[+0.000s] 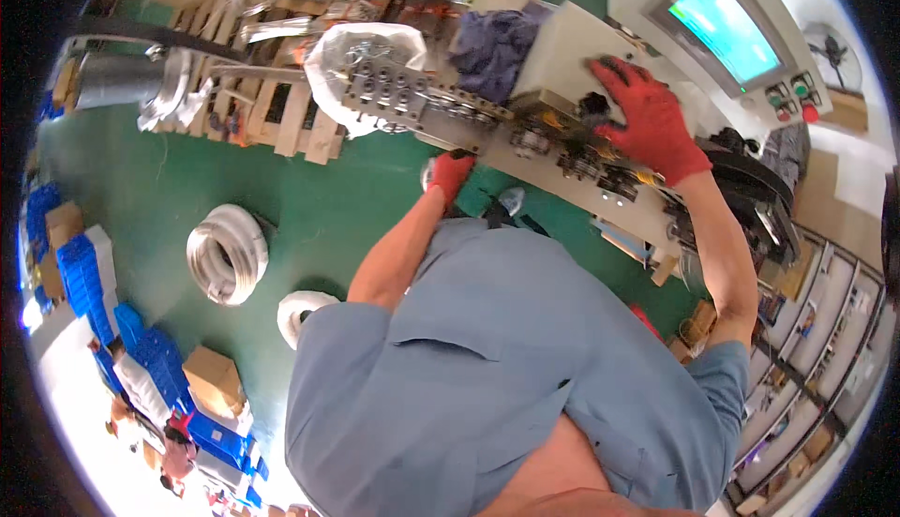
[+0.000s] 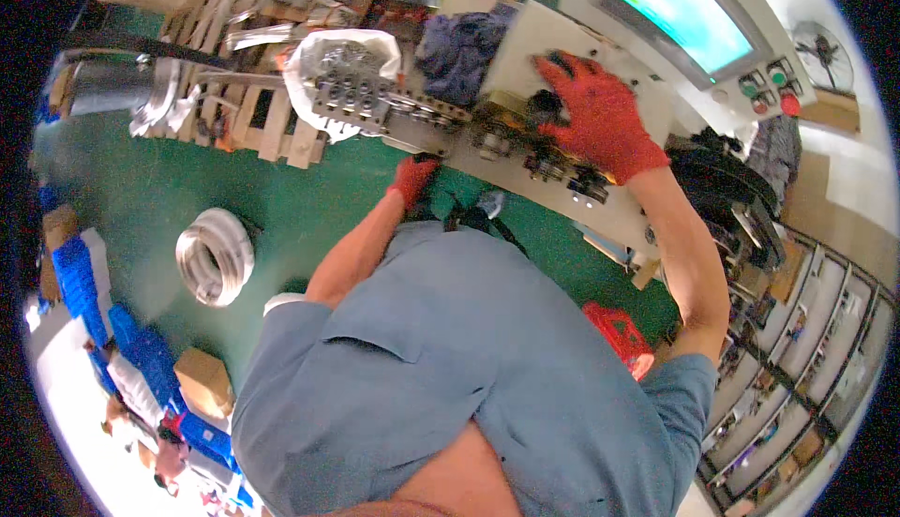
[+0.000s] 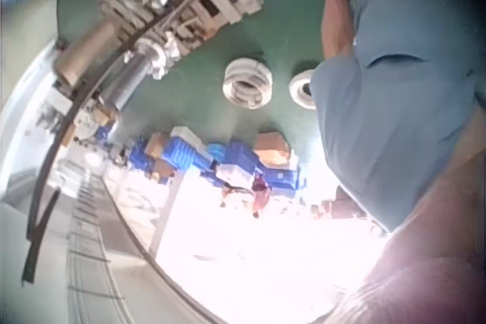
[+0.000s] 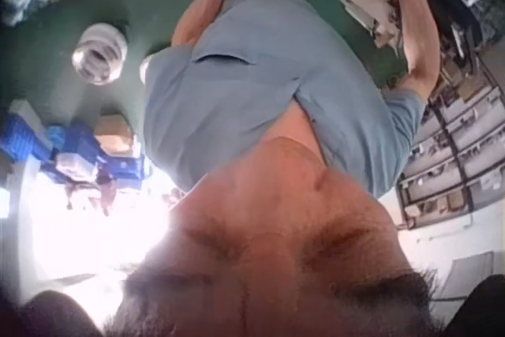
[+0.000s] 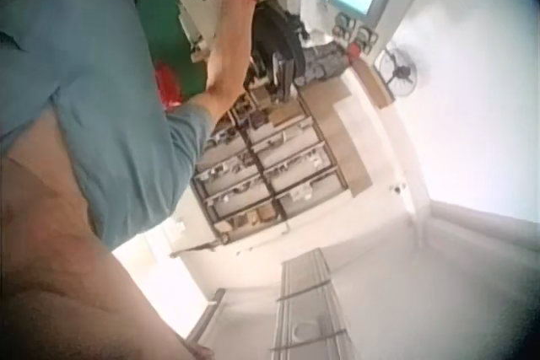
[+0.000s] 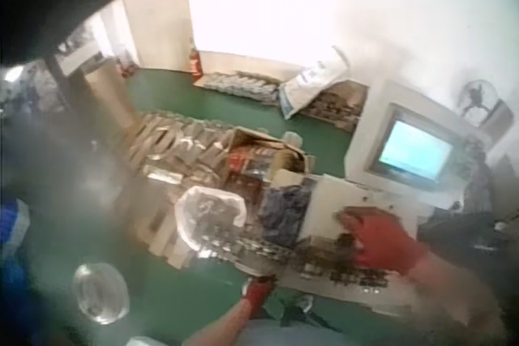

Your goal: The person operates a wire cutting machine in a workshop. They load a metal wire into the machine, adjust the cutting mechanism, and press buttons on the control panel to start the process. After the machine cuts the wire, the person collects the resulting metal pieces and places them into a cardboard box.

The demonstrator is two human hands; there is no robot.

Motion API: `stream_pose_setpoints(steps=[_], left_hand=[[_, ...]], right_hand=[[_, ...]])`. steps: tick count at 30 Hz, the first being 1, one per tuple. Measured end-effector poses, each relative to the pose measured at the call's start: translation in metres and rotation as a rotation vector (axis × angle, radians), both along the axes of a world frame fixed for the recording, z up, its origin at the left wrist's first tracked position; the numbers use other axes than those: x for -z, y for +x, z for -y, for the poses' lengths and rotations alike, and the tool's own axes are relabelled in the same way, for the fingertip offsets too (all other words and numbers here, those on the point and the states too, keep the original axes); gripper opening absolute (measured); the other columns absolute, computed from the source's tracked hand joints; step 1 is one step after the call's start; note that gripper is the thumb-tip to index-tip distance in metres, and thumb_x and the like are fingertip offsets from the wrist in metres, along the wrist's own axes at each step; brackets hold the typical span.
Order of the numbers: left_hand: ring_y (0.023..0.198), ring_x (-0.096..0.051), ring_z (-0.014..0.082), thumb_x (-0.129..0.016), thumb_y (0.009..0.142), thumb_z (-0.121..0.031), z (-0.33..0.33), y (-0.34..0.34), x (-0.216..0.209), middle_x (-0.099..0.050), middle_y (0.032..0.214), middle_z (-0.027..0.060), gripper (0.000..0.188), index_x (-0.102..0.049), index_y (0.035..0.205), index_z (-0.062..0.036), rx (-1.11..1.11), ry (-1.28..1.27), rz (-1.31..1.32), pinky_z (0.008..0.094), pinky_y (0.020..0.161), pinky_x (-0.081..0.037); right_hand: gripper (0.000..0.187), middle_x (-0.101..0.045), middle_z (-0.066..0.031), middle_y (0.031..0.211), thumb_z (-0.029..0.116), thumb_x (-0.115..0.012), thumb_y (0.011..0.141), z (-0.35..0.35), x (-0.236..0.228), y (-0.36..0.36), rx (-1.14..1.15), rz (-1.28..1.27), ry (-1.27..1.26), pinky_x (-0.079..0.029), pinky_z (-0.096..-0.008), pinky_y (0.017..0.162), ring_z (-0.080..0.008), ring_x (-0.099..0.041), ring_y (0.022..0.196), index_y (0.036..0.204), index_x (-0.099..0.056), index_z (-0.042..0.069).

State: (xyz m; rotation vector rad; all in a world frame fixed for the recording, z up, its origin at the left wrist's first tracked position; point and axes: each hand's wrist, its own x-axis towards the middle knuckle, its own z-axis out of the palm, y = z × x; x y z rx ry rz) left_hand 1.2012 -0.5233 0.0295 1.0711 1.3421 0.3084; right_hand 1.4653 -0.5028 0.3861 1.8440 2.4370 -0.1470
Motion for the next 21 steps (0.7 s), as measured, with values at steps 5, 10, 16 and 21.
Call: stream_pose_setpoints(steps=[5, 10, 16, 21], left_hand=[[0.085, -0.066, 0.0269, -0.063, 0.074, -0.031, -0.001, -0.027, 0.043, -0.069, 0.091, 0.0154, 0.037, -0.068, 0.1, -0.005, -0.029, -0.058, -0.109, 0.0373, 0.075, -0.05], [0.078, -0.065, 0.0219, -0.063, 0.074, -0.03, 0.003, -0.051, 0.06, -0.07, 0.087, 0.012, 0.032, -0.07, 0.093, -0.0053, -0.092, -0.142, -0.122, 0.0359, 0.07, -0.05], [0.054, -0.052, 0.0132, -0.065, 0.076, -0.02, 0.017, -0.069, 0.087, -0.06, 0.068, 0.0024, 0.015, -0.067, 0.08, -0.0057, -0.227, -0.151, -0.136, 0.0274, 0.048, -0.041], [0.056, -0.052, 0.013, -0.065, 0.076, -0.019, 0.017, -0.068, 0.065, -0.06, 0.068, 0.0022, 0.014, -0.068, 0.081, -0.0061, -0.273, -0.221, -0.067, 0.0271, 0.05, -0.042]], right_hand=[[0.059, -0.054, -0.0152, 0.122, 0.022, -0.069, 0.072, 0.006, 0.019, 0.017, -0.174, 0.045, -0.131, -0.048, -0.0447, 0.088, -0.0346, -0.054, 0.108, 0.127, -0.049, 0.014], [0.065, -0.056, -0.0121, 0.116, 0.021, -0.071, 0.072, 0.009, 0.015, 0.003, 0.209, 0.08, -0.038, -0.047, -0.0429, 0.084, -0.0319, -0.055, 0.103, 0.131, -0.044, 0.016], [0.068, -0.055, -0.0135, 0.119, 0.029, -0.07, 0.074, 0.006, 0.011, 0.002, 0.044, 0.079, -0.205, -0.048, -0.0431, 0.083, -0.0318, -0.055, 0.104, 0.135, -0.04, 0.018], [0.069, -0.055, -0.0126, 0.118, 0.025, -0.071, 0.072, -0.004, 0.007, -0.005, 0.258, 0.108, -0.228, -0.047, -0.043, 0.083, -0.0319, -0.055, 0.104, 0.134, -0.041, 0.019]])
